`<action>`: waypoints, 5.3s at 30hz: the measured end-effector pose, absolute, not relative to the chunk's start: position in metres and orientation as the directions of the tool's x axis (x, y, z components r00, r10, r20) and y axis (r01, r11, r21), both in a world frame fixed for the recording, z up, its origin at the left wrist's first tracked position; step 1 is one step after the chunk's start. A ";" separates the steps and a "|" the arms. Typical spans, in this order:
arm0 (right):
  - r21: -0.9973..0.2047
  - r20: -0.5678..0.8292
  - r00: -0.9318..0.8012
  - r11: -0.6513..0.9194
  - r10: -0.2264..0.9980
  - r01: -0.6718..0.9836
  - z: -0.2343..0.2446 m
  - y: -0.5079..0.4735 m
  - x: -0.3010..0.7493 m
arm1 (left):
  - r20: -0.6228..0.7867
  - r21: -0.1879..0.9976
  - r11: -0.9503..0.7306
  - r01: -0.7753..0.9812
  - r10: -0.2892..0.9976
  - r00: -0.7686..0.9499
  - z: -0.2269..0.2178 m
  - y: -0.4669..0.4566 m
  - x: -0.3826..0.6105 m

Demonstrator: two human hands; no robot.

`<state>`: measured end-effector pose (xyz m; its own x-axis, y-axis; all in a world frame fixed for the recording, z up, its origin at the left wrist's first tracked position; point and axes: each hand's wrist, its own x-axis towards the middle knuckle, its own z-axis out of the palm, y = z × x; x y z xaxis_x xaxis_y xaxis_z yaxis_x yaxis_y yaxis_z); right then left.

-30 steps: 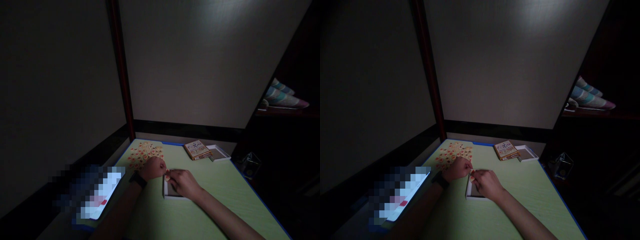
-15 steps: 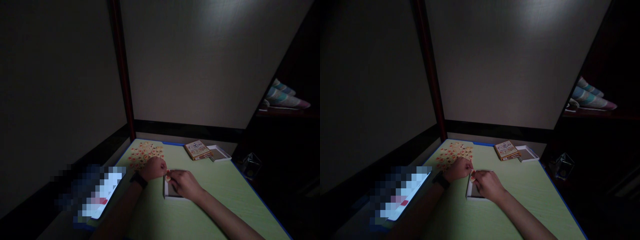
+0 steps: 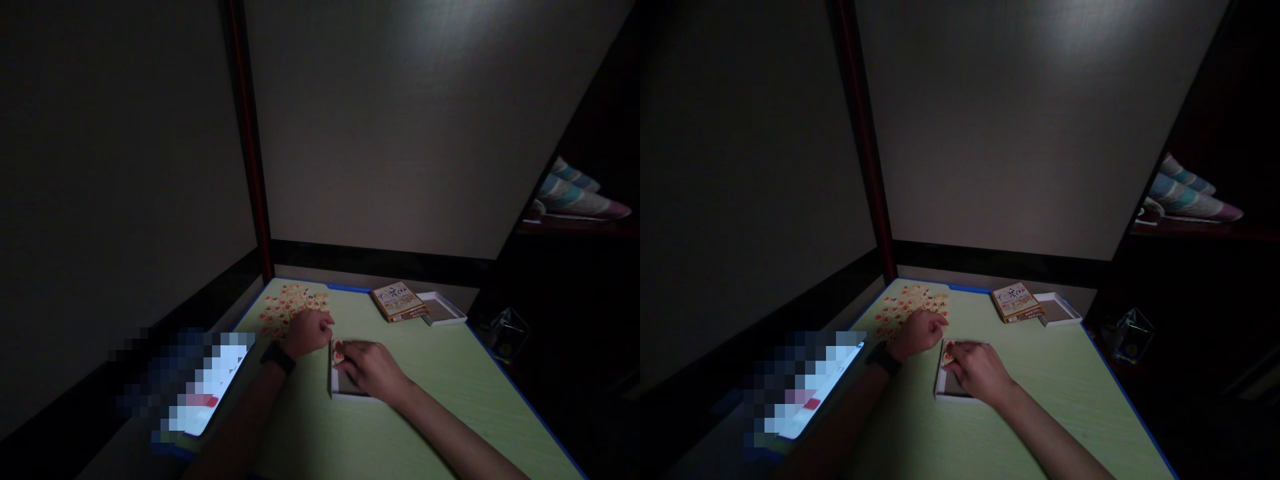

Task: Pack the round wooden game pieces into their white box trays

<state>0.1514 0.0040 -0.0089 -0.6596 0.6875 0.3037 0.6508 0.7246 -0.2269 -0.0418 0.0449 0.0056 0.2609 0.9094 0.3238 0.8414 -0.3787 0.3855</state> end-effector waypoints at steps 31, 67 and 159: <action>-0.251 0.280 -0.623 0.682 0.730 0.687 -0.010 0.002 0.161 | 0.275 0.253 0.062 0.965 0.952 -0.133 0.006 0.065 -0.086; -0.297 0.204 -0.556 0.592 0.806 0.749 -0.004 0.001 0.164 | 0.276 0.324 0.017 0.946 0.955 -0.111 0.001 0.069 -0.091; -0.351 0.376 -0.545 0.659 0.750 0.665 0.029 0.079 0.140 | 0.245 0.101 0.138 0.985 0.956 -0.159 0.005 0.056 -0.105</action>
<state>0.1402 0.0791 0.0293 -0.5451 0.7496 0.3755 0.6649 0.6593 -0.3510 -0.1048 0.0556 0.0051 -0.1591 0.9565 0.2445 0.9852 0.1381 0.1011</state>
